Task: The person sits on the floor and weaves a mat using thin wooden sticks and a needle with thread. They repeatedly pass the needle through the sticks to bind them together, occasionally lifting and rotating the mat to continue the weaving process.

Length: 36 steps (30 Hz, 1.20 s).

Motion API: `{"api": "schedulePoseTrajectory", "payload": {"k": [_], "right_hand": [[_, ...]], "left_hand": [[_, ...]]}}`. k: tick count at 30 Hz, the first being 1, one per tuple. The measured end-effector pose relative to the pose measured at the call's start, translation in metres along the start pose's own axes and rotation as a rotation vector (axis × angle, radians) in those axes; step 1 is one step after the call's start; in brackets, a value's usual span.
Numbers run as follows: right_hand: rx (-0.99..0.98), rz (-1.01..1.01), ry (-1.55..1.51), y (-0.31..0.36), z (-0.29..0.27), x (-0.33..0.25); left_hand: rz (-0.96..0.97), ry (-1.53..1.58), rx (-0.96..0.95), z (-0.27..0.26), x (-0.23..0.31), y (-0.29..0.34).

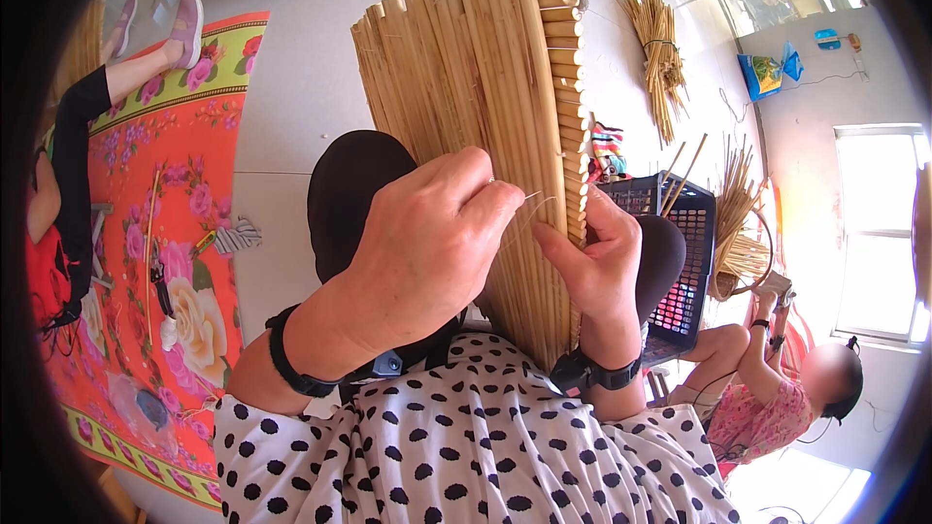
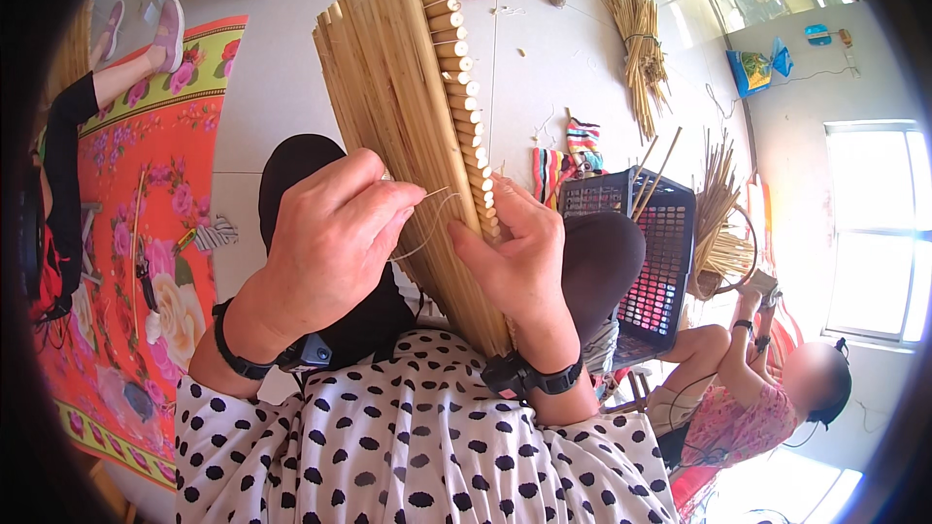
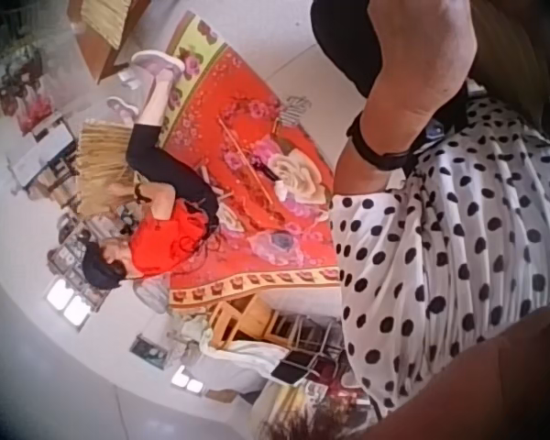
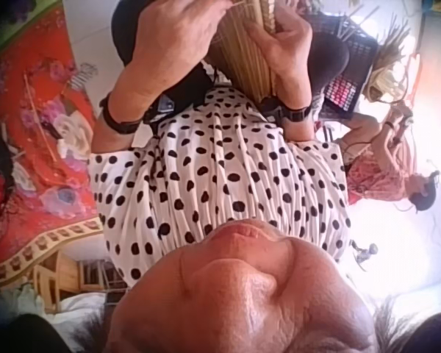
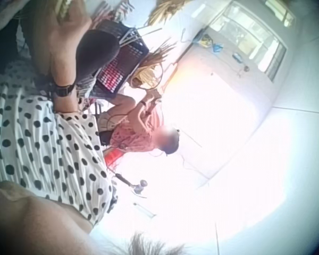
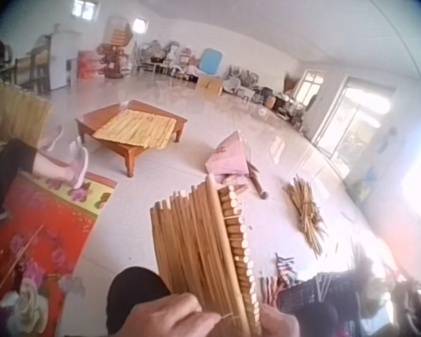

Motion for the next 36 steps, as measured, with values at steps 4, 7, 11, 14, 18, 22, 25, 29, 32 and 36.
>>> {"api": "schedulePoseTrajectory", "payload": {"k": [4,7,11,14,18,22,25,29,32,36], "right_hand": [[-0.004,-0.033,0.029,0.0001,-0.001,0.0011],[-0.003,-0.043,-0.003,-0.0007,0.0008,-0.0012],[-0.009,0.023,-0.005,-0.0003,-0.0008,0.0001],[-0.005,0.032,-0.008,-0.0011,-0.0006,-0.0011],[-0.015,0.049,0.005,0.0011,-0.0017,0.0018],[-0.025,0.028,0.02,0.0007,0.0006,-0.0036],[-0.023,0.009,0.029,0.0009,0.0007,-0.0032],[-0.028,0.028,0.053,0.0015,0.0,-0.0041],[-0.023,0.034,0.049,0.0019,0.0007,-0.0049],[-0.019,0.015,0.038,0.0017,0.0013,-0.004]], "left_hand": [[0.007,0.004,0.005,0.0009,-0.0004,0.0],[0.007,-0.009,0.003,0.0005,0.0004,0.0007],[0.009,-0.022,0.006,-0.0015,0.0021,0.0003],[0.005,-0.002,0.04,-0.0008,0.0015,-0.0008],[-0.002,0.016,0.051,0.0005,0.0013,-0.0018],[-0.009,0.011,0.045,0.0005,0.0013,-0.001],[-0.008,0.008,0.047,-0.0003,0.0015,-0.0006],[-0.001,-0.017,0.024,-0.0024,0.0026,0.0001],[0.001,-0.03,0.013,-0.0031,0.0031,0.0009],[-0.001,-0.036,0.011,-0.0033,0.0029,0.0027]]}}
Point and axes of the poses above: each hand's wrist, its own y-axis away from the middle knuckle, its own z-axis out of the palm, x = y × z, the point moved 3 cm from there along -y, towards the middle knuckle, and after that the axes turned 2 degrees about -z, right-handed, at the moved point
